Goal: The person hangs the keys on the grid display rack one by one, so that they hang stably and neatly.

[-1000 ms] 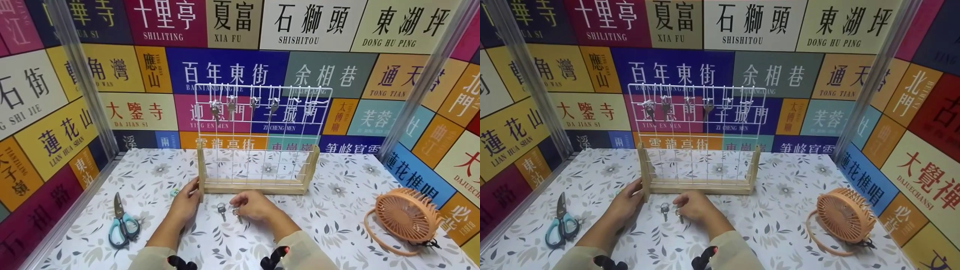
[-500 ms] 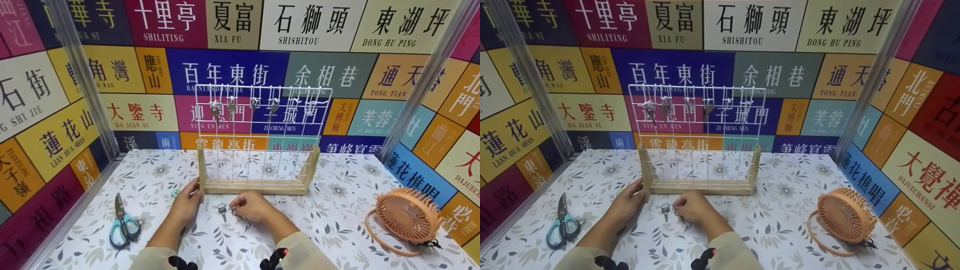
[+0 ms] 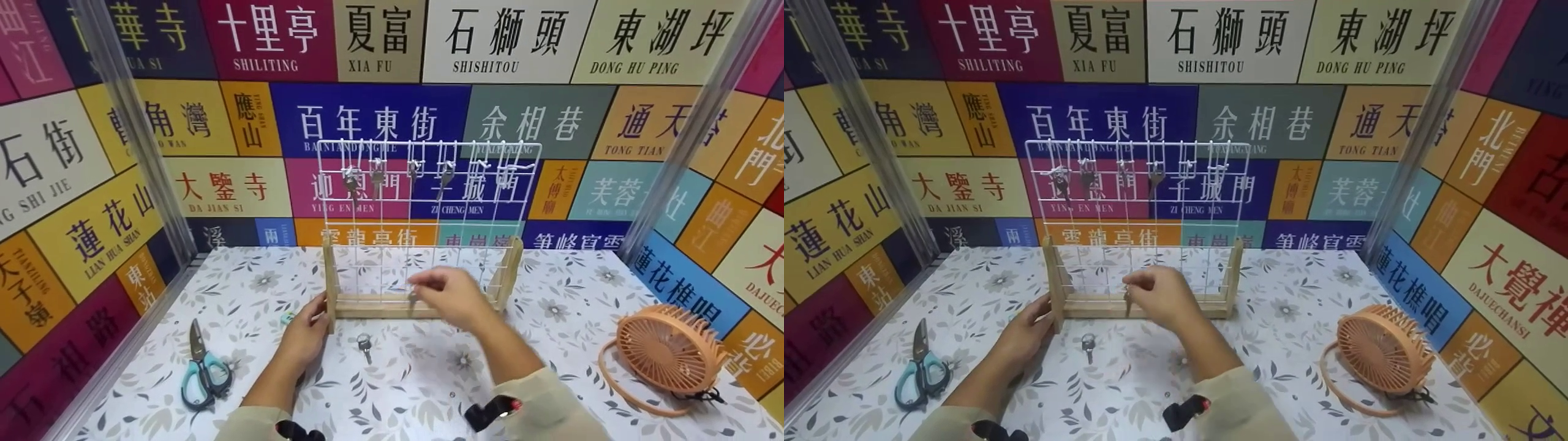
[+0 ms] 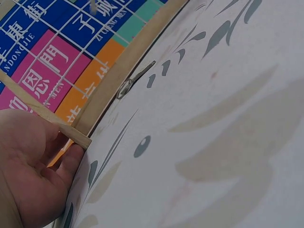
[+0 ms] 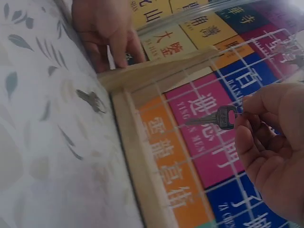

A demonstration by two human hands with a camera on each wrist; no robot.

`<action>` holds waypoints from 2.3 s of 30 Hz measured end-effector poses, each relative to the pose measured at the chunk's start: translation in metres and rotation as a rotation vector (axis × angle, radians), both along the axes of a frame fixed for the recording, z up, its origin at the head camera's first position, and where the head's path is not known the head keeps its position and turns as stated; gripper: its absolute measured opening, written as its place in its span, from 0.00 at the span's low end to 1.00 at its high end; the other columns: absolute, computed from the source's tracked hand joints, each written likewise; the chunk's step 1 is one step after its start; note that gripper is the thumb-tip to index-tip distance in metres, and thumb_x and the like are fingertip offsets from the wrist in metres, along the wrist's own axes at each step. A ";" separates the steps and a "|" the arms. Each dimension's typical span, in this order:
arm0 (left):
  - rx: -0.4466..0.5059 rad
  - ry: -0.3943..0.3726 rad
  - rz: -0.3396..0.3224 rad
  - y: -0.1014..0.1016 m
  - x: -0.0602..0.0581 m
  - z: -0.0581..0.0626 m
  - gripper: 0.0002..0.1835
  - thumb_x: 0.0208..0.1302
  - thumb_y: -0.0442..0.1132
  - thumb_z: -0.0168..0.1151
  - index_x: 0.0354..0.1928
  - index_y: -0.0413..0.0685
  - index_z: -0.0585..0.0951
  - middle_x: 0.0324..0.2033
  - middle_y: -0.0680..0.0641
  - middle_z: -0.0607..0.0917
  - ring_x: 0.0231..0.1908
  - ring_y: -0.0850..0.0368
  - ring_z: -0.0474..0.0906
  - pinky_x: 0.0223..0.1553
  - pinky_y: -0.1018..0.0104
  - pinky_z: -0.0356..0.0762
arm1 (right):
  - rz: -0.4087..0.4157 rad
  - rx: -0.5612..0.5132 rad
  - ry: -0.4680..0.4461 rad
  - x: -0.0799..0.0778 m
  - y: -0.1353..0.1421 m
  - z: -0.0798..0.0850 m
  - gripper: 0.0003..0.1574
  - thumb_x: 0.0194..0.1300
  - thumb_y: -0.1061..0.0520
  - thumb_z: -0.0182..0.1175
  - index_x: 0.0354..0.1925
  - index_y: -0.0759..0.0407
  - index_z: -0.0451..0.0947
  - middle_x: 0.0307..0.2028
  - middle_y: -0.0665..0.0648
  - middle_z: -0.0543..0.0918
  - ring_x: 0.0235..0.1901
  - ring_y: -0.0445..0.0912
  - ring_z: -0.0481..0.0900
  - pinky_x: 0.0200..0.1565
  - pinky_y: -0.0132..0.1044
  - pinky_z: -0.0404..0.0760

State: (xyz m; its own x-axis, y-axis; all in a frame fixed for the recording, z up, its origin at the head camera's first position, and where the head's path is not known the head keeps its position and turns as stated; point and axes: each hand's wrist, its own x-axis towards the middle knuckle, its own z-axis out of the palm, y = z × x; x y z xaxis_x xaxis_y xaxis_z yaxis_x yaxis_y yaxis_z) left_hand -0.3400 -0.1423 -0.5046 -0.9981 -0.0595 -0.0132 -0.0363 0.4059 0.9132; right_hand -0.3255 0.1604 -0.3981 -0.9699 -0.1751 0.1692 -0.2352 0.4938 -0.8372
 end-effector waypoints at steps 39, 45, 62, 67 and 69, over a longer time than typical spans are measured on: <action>0.002 -0.033 -0.003 -0.001 0.000 -0.002 0.30 0.85 0.45 0.51 0.83 0.72 0.64 0.79 0.50 0.73 0.79 0.40 0.68 0.82 0.39 0.60 | -0.070 -1.236 0.124 -0.015 0.046 0.129 0.17 0.68 0.63 0.72 0.54 0.64 0.85 0.45 0.59 0.87 0.44 0.48 0.90 0.56 0.33 0.89; 0.001 -0.032 -0.002 -0.001 0.001 -0.001 0.30 0.85 0.45 0.51 0.83 0.72 0.64 0.79 0.49 0.72 0.79 0.39 0.67 0.82 0.39 0.61 | -0.116 -1.209 0.102 -0.019 0.045 0.119 0.16 0.69 0.64 0.72 0.54 0.64 0.85 0.48 0.60 0.87 0.46 0.49 0.91 0.56 0.34 0.89; -0.033 0.021 0.000 0.000 0.002 0.001 0.30 0.84 0.42 0.52 0.83 0.67 0.65 0.77 0.47 0.75 0.77 0.38 0.72 0.82 0.38 0.60 | -0.065 -0.910 -0.064 -0.014 0.005 0.029 0.14 0.72 0.68 0.66 0.55 0.67 0.83 0.43 0.56 0.89 0.46 0.49 0.89 0.59 0.40 0.89; -0.040 0.008 -0.001 0.001 0.002 0.001 0.30 0.84 0.44 0.52 0.83 0.68 0.64 0.78 0.49 0.74 0.77 0.39 0.71 0.82 0.37 0.59 | -0.039 -0.871 -0.137 -0.011 -0.016 -0.005 0.14 0.72 0.68 0.66 0.54 0.69 0.84 0.42 0.57 0.89 0.43 0.48 0.88 0.56 0.40 0.91; -0.044 0.009 -0.002 0.001 0.002 0.000 0.30 0.84 0.44 0.52 0.83 0.69 0.64 0.78 0.49 0.74 0.77 0.39 0.71 0.82 0.37 0.59 | -0.026 -0.844 -0.159 -0.010 -0.024 -0.017 0.15 0.72 0.68 0.65 0.55 0.71 0.83 0.41 0.57 0.89 0.41 0.47 0.88 0.54 0.40 0.91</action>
State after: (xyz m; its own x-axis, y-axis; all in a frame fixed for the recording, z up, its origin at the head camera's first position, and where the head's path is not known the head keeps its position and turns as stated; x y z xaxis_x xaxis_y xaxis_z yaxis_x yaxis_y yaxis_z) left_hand -0.3383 -0.1416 -0.5042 -0.9984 -0.0573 -0.0015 -0.0269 0.4456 0.8948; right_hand -0.3351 0.1368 -0.4156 -0.9951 -0.0294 0.0942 -0.0808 -0.3058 -0.9487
